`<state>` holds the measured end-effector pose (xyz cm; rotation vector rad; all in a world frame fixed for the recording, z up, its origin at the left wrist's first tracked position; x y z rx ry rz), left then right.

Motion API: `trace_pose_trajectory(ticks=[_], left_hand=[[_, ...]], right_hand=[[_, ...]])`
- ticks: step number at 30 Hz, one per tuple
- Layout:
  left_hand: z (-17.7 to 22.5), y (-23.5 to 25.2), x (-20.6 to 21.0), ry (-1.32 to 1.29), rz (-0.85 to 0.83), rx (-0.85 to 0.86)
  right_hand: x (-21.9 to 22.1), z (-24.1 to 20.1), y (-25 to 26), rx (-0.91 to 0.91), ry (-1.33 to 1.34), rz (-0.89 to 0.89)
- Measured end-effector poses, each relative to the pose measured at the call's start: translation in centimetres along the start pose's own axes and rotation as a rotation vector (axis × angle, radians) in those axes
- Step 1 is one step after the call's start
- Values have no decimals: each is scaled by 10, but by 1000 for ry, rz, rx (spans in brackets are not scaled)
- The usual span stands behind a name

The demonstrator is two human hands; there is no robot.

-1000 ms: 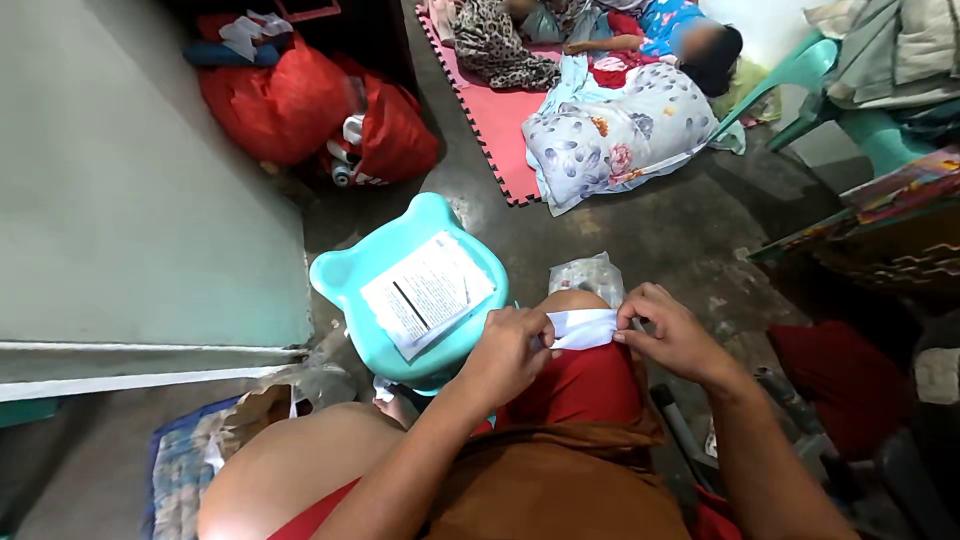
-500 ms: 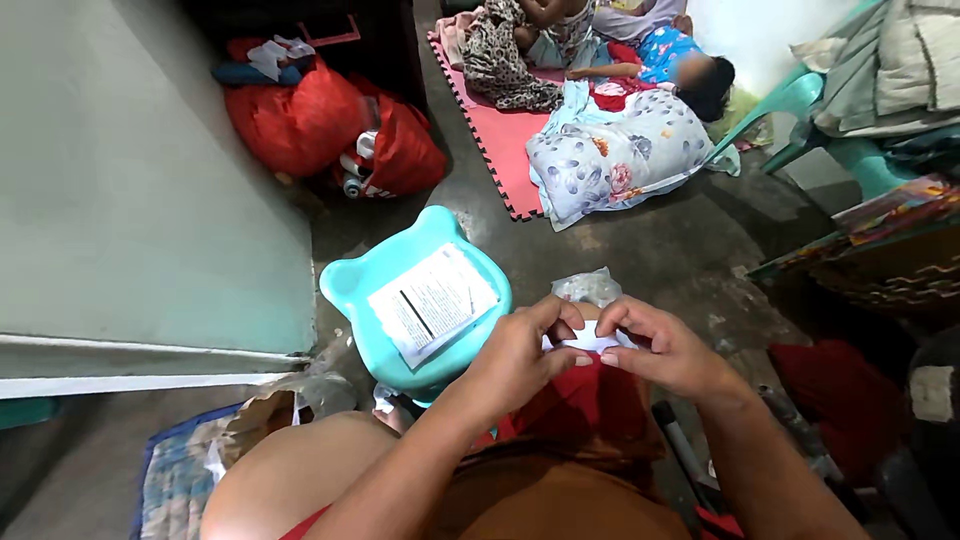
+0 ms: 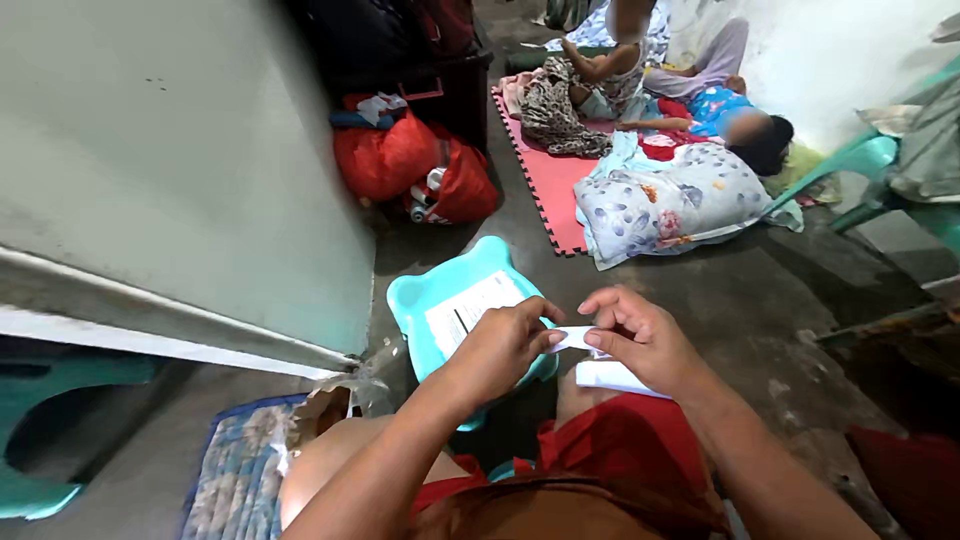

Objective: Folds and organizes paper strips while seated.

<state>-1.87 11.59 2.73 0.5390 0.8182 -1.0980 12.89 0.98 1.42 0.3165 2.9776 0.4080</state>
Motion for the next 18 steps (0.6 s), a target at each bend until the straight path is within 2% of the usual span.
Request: trace_pose_trajectory(ticks=[5, 8, 12, 15, 18], left_hand=[[-27, -7, -21, -36, 128, -47], [-43, -13, -28, -220, 227, -54], [-47, -17, -33, -427, 213, -13], [-41, -18, -38, -246, 188, 36], [-34, -17, -47, -41, 176, 43]], right_hand=[[31, 8, 26, 58, -42, -16], [44, 16, 36, 134, -10, -37], [59, 29, 41, 197, 142, -128], [66, 36, 46, 159, 225, -175], [73, 34, 54, 151, 444, -142]])
Point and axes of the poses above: each hand's wrist, its own y-axis towards the middle knuckle, its own x-axis out of the palm, z = x × y, the point moved 6 cm from there along y, towards the middle knuckle, and after that the axes turned 15 degrees about y, right-handed, at the moved point
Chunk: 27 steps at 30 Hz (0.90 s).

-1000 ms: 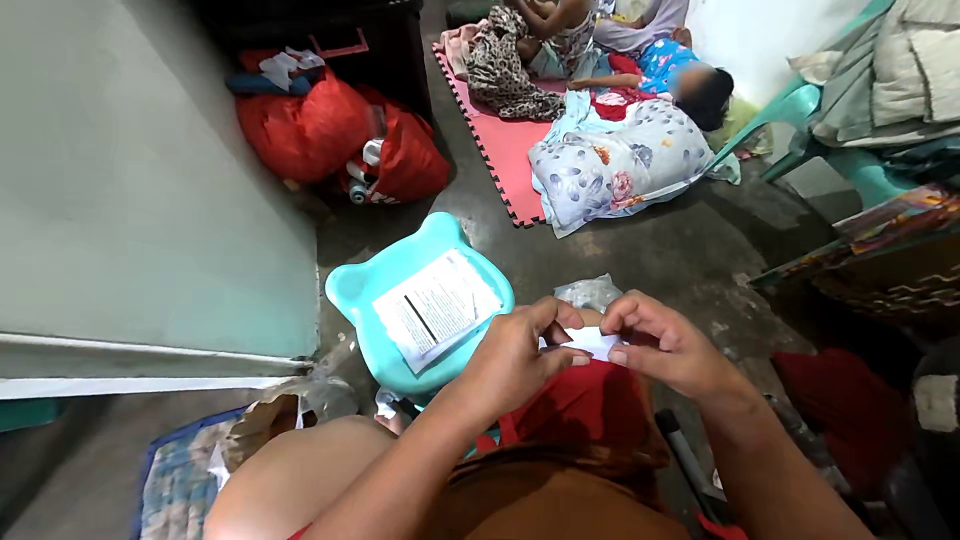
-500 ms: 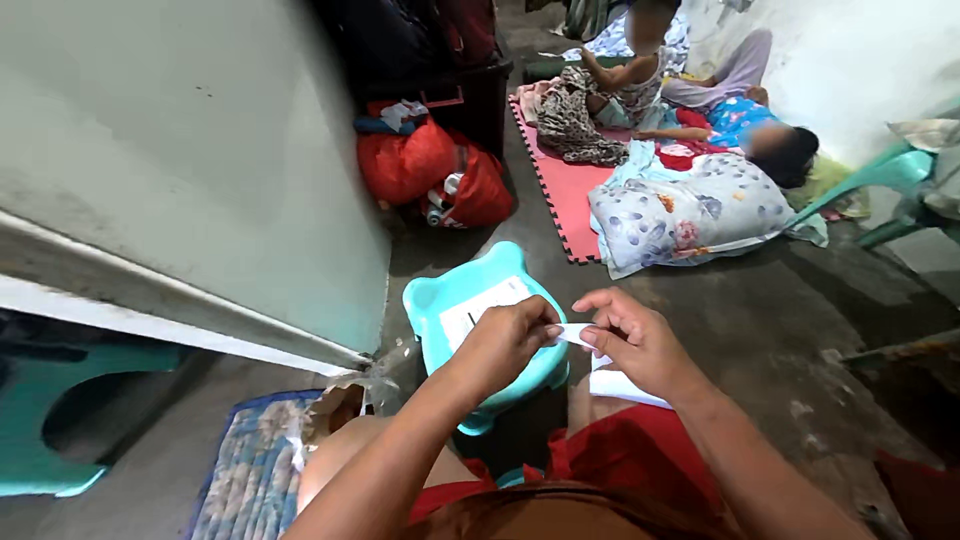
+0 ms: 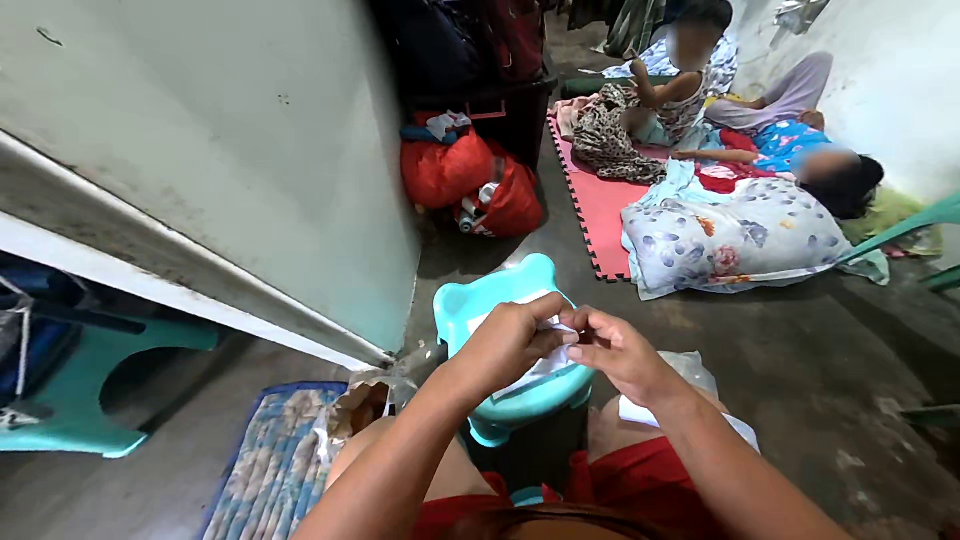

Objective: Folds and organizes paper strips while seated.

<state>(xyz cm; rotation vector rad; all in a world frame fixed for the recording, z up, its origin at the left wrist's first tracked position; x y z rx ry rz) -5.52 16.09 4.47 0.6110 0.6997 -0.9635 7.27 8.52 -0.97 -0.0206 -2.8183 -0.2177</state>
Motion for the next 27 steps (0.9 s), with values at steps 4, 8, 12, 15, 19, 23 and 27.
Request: trace_pose_trajectory(ticks=[4, 8, 12, 15, 19, 23, 27], left_hand=[[2, 3, -11, 91, -12, -4], [2, 5, -24, 180, 6, -6], [5, 3, -41, 276, 92, 106], [3, 0, -55, 346, 141, 147], [0, -4, -67, 363, 169, 117], [-19, -12, -75, 365, 304, -36], [-62, -21, -64, -172, 483, -184]], right_hand=[[10, 0, 9, -57, 274, -16], [20, 2, 11, -39, 422, -24], [24, 12, -2, 75, 377, -99], [25, 26, -19, 150, 328, -179], [17, 41, -34, 229, 287, -207], [-13, 30, -21, 176, 174, 17], [-46, 1, 19, 43, 178, 273]])
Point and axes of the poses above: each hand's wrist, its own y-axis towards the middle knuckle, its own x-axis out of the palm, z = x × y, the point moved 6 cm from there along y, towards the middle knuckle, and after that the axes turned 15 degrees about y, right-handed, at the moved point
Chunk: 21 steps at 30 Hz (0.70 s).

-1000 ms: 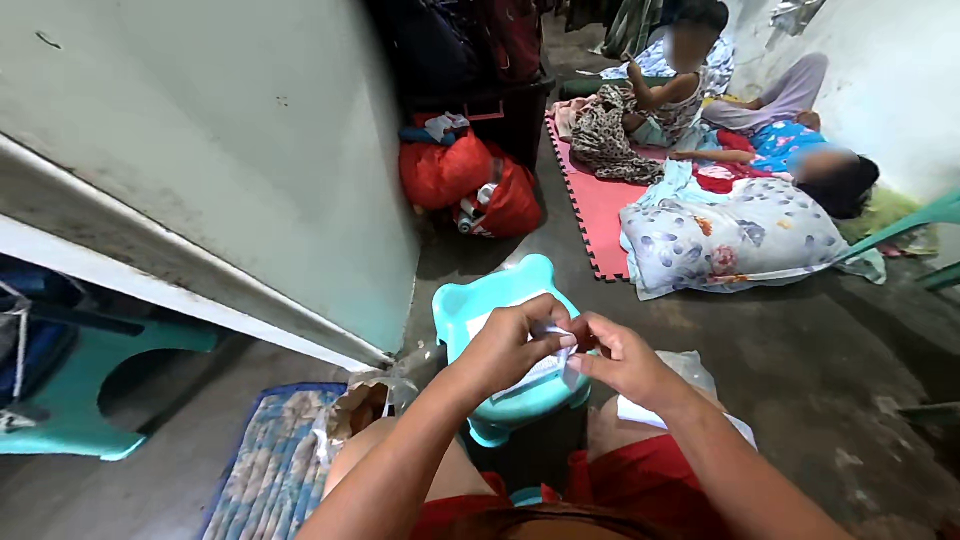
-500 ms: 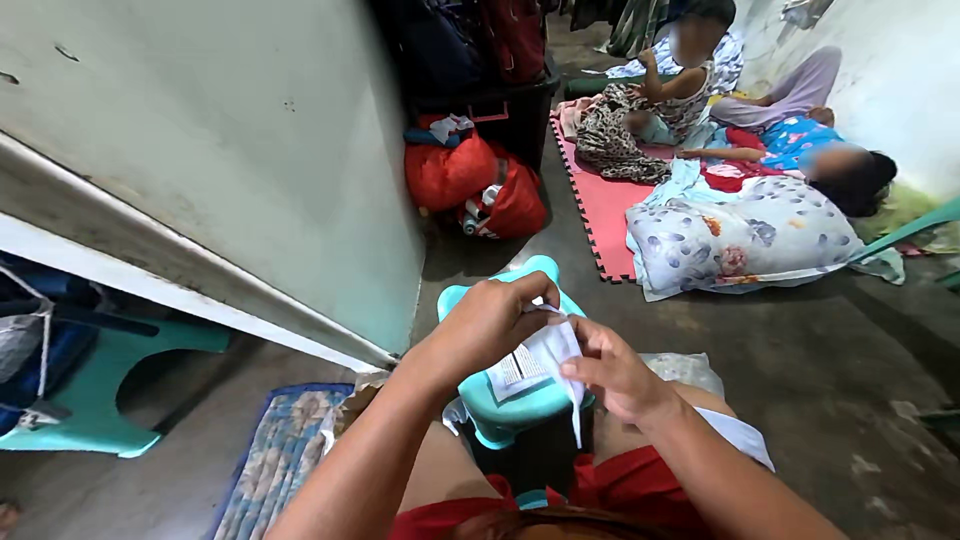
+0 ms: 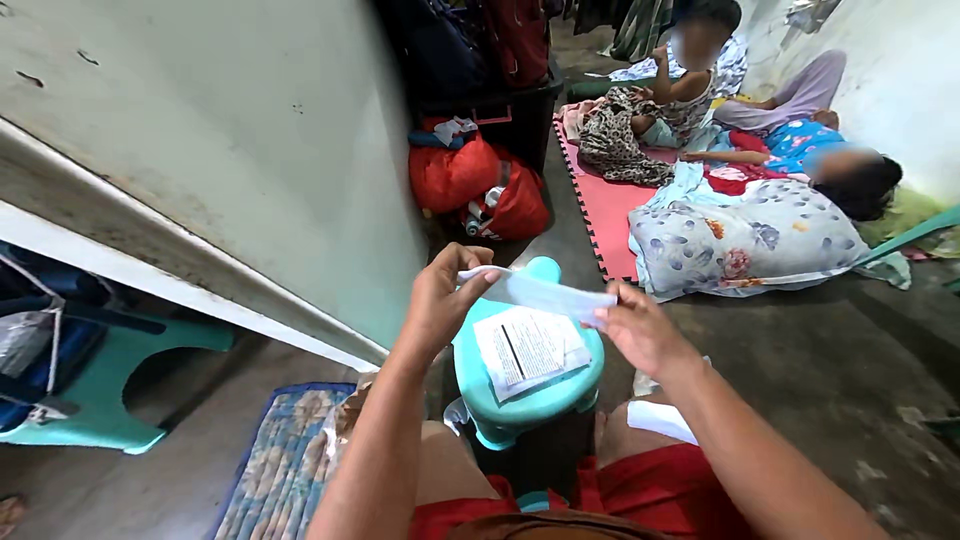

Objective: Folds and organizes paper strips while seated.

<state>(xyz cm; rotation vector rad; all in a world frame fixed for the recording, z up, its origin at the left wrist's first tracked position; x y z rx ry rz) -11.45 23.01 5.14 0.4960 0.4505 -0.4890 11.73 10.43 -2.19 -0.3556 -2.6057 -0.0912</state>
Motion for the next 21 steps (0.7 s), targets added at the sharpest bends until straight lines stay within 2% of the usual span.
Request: trace_pose_trajectory(ticks=[4, 8, 11, 14, 18, 21], left_hand=[[-47, -11, 26, -472, 181, -328], [-94, -25, 58, -582, 259, -550], [-126, -37, 73, -535, 256, -662], [-149, -48, 82, -383, 227, -741], [-176, -58, 97, -149, 117, -817], [-187, -59, 101, 67, 14, -856]], right_hand=[[-3, -5, 44, 26, -7, 67], [-6, 26, 76, 150, -113, 172], [-17, 64, 90, 247, -241, 241], [-29, 95, 96, 336, -413, 270], [-47, 127, 101, 377, -608, 287], [-52, 134, 105, 392, -788, 245]])
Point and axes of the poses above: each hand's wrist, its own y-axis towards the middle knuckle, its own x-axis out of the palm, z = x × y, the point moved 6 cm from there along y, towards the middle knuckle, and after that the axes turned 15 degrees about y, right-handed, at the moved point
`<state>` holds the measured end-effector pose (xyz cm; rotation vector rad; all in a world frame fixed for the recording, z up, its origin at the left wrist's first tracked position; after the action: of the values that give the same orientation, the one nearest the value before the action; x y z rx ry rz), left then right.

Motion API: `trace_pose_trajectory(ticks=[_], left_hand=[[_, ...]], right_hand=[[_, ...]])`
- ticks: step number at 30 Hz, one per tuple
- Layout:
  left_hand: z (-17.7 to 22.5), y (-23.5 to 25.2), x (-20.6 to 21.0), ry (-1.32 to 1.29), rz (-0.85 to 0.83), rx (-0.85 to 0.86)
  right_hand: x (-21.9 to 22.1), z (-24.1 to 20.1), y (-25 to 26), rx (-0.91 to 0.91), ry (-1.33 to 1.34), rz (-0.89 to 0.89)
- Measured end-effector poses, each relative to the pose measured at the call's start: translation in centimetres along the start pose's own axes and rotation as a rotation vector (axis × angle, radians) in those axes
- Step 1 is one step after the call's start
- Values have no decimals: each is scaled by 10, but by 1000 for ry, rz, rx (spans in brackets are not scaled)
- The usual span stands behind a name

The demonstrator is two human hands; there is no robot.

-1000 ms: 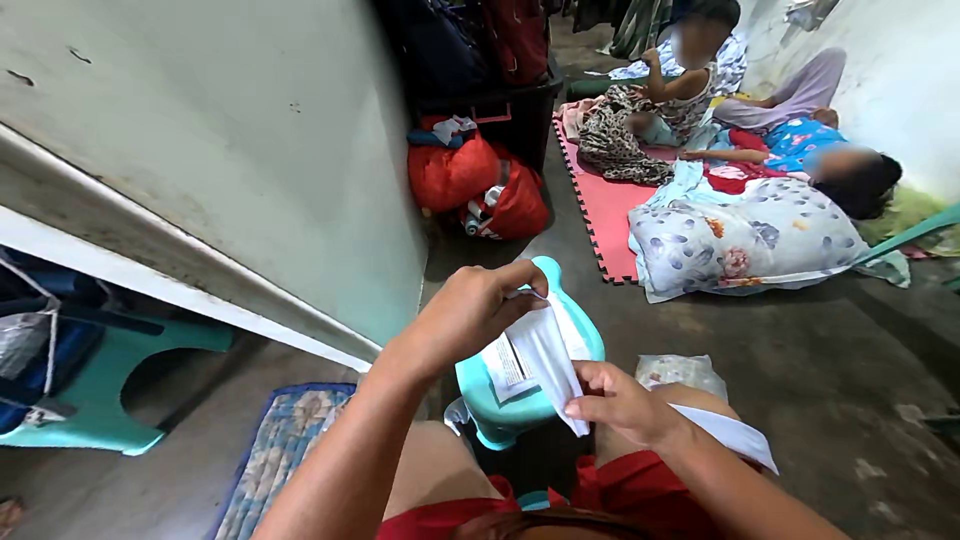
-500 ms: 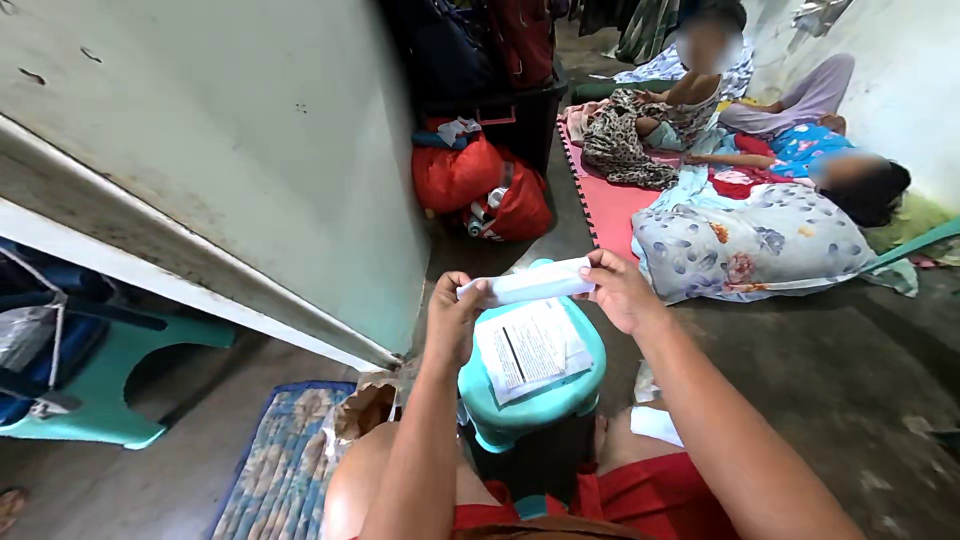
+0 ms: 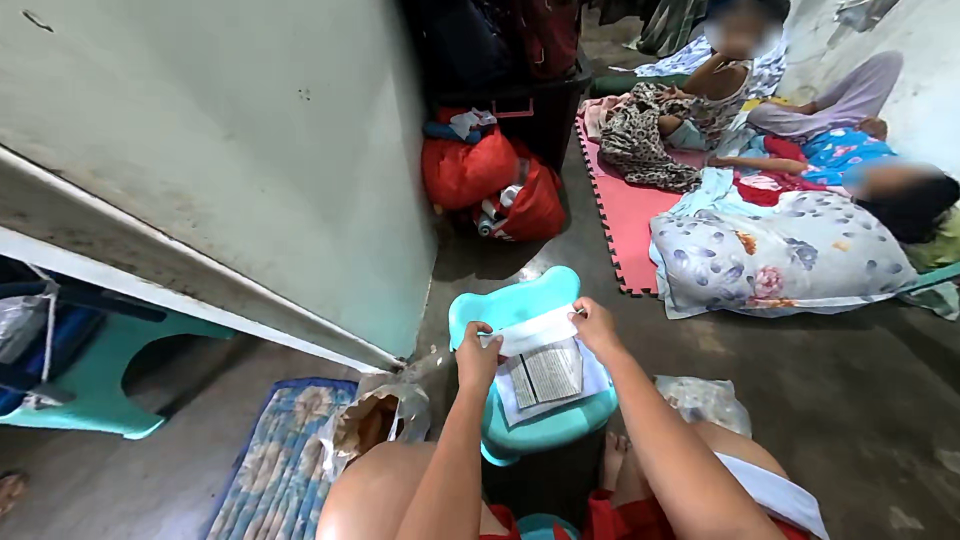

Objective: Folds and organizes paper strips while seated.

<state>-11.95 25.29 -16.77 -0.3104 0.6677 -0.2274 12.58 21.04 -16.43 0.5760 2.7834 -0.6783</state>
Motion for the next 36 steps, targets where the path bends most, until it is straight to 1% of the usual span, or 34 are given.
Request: trace_pose_trajectory(ticks=[2, 5, 11, 16, 21, 25, 29, 32, 36], left_hand=[[0, 2, 0, 149, -5, 4], [3, 6, 2, 253, -1, 15], [3, 11, 1, 439, 25, 23], [6, 12, -3, 486, -83, -32], [10, 13, -6, 481, -142, -20], [24, 9, -11, 458, -76, 57], [28, 7, -8, 347, -79, 120], [32, 3, -7, 329, -35, 126], [31, 4, -9, 370, 19, 129]], right_hand=[[1, -1, 1, -13, -131, -9], [3, 4, 8, -4, -254, -3], [9, 9, 12, 57, -349, 0], [7, 7, 13, 72, -373, -5], [5, 5, 13, 71, -378, -13], [4, 5, 13, 77, -373, -30], [5, 6, 12, 82, -365, -31], [4, 6, 12, 69, -349, -23], [3, 7, 12, 77, -340, -36]])
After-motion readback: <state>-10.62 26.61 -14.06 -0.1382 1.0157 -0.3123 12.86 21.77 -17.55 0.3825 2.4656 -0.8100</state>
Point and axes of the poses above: each hand's wrist, its own y-axis towards the middle knuckle, its own x-axis out of the palm, z = x × y, the point moved 6 cm from there along y, towards the middle knuckle, and after that the axes turned 15 degrees about y, right-handed, at the moved point
